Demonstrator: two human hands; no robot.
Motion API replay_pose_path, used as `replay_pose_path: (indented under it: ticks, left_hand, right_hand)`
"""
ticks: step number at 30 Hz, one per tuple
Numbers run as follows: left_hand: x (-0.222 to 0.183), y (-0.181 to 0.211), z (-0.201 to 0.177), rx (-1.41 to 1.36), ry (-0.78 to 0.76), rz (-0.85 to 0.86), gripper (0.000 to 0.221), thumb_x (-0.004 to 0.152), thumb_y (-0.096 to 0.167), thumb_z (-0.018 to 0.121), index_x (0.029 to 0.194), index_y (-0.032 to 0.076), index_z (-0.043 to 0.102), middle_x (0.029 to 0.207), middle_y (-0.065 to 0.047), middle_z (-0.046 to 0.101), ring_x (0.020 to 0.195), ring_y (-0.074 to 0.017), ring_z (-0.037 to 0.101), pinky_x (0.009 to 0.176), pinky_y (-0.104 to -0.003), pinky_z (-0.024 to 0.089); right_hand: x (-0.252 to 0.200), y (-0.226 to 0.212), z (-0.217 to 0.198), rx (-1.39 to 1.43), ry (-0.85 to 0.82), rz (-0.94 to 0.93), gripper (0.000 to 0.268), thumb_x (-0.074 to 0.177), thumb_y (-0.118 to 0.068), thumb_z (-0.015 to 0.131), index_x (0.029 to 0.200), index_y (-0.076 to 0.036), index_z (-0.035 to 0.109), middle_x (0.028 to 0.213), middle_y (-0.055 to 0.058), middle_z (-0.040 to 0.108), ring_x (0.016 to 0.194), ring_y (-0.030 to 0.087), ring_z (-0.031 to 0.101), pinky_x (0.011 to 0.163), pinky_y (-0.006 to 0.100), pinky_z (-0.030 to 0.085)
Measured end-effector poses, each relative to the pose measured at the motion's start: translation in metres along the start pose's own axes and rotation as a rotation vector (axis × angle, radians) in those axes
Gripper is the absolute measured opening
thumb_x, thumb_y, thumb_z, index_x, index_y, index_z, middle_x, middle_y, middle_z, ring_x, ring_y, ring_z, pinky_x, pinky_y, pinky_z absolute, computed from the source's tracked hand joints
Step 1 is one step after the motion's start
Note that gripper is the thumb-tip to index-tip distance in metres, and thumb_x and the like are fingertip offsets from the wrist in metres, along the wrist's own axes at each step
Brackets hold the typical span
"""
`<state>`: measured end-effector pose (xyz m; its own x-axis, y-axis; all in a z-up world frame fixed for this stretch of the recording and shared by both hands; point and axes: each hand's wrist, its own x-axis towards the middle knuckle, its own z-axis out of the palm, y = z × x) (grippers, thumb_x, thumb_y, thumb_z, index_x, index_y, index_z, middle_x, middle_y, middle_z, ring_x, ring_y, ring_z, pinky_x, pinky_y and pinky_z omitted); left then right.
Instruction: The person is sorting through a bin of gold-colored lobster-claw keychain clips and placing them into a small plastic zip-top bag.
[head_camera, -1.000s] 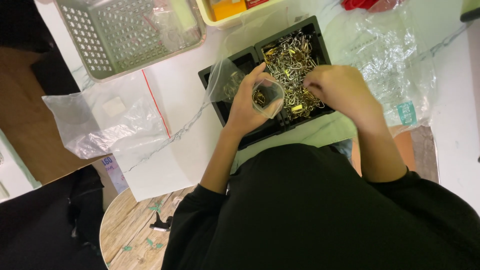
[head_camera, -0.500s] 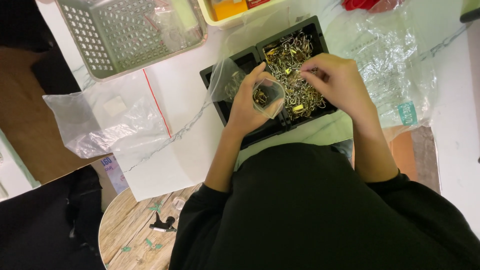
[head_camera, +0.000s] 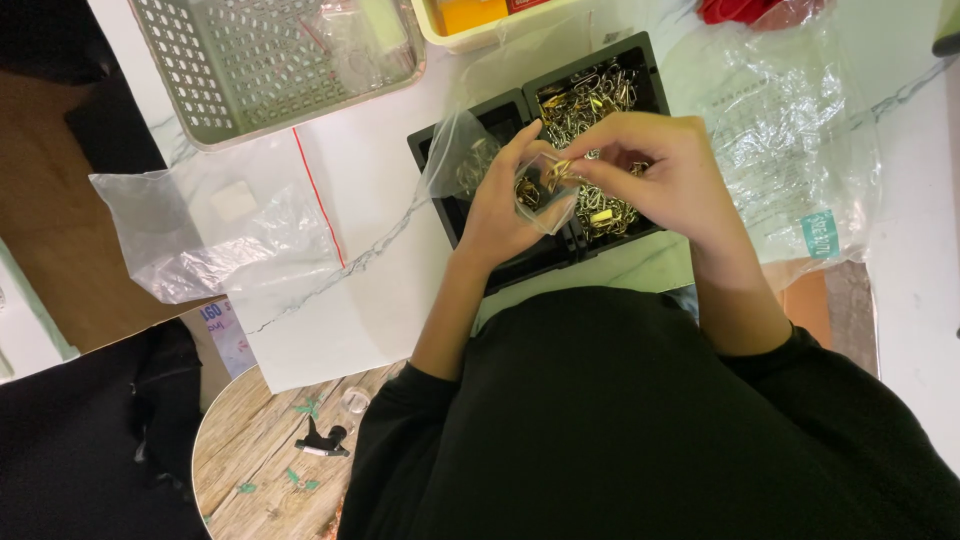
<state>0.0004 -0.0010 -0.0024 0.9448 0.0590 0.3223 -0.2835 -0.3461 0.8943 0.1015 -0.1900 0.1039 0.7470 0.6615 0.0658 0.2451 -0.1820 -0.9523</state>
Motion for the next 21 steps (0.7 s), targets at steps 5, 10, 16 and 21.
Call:
replay_pose_path:
  ticks: [5, 10, 16, 21]
  left_hand:
    - [-0.002, -0.002, 0.000, -0.013, -0.007, -0.049, 0.092, 0.087, 0.017, 0.091, 0.157, 0.008, 0.033, 0.129, -0.009, 0.064, 0.114, -0.0211, 0.066, 0.110, -0.036, 0.053]
    - [0.002, 0.003, -0.002, -0.045, -0.029, -0.033, 0.088, 0.089, 0.013, 0.088, 0.158, 0.008, 0.034, 0.130, -0.008, 0.065, 0.118, -0.0197, 0.066, 0.112, -0.036, 0.053]
    - [0.001, 0.003, 0.000, -0.009, -0.056, -0.033, 0.088, 0.088, 0.014, 0.089, 0.157, 0.006, 0.035, 0.129, -0.007, 0.064, 0.120, -0.0212, 0.066, 0.112, -0.036, 0.052]
    - [0.001, 0.004, -0.001, -0.019, -0.051, -0.026, 0.088, 0.088, 0.013, 0.089, 0.158, 0.007, 0.035, 0.129, -0.007, 0.064, 0.117, -0.0201, 0.066, 0.112, -0.035, 0.053]
  right_hand:
    - [0.000, -0.010, -0.001, -0.178, 0.007, -0.065, 0.017, 0.095, -0.001, 0.077, 0.111, -0.005, 0.074, 0.094, 0.005, 0.071, 0.074, 0.007, 0.065, 0.063, 0.019, 0.049]
    - [-0.016, 0.023, -0.022, -0.757, 0.003, -0.161, 0.005, 0.099, -0.012, 0.077, 0.099, -0.007, 0.074, 0.096, 0.005, 0.075, 0.074, 0.021, 0.068, 0.063, 0.033, 0.050]
    - [-0.041, 0.084, -0.005, -1.230, -0.226, -0.111, 0.008, 0.081, -0.007, 0.066, 0.085, -0.013, 0.071, 0.087, 0.002, 0.066, 0.074, 0.021, 0.069, 0.057, 0.035, 0.052]
    - [-0.048, 0.096, 0.008, -1.383, -0.314, -0.164, 0.003, 0.078, -0.012, 0.065, 0.079, -0.011, 0.068, 0.087, 0.003, 0.061, 0.076, 0.019, 0.067, 0.061, 0.032, 0.052]
